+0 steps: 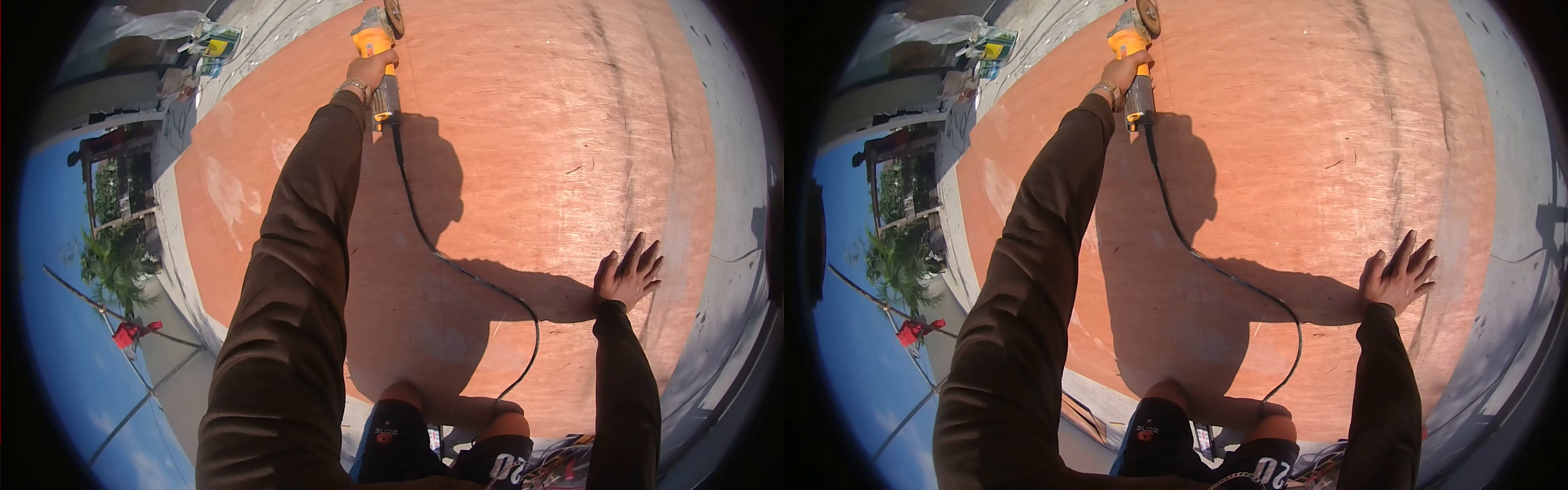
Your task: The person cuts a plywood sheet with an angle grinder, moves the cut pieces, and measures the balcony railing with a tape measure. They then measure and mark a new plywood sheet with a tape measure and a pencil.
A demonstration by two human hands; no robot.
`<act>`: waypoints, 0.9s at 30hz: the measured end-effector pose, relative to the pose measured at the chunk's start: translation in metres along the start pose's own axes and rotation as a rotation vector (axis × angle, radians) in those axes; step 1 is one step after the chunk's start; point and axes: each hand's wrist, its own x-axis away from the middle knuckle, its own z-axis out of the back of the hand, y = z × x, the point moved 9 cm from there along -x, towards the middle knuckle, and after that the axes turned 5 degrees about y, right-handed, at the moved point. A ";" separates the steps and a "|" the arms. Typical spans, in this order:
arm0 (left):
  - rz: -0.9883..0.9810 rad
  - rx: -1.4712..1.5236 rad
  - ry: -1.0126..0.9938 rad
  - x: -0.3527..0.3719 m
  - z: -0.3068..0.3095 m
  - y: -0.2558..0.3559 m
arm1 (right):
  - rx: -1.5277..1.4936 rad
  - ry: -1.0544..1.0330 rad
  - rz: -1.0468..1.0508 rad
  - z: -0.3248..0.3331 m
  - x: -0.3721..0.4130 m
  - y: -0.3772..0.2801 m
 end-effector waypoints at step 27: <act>0.126 0.094 -0.076 0.041 -0.004 -0.008 | -0.033 -0.016 -0.001 0.002 0.001 -0.003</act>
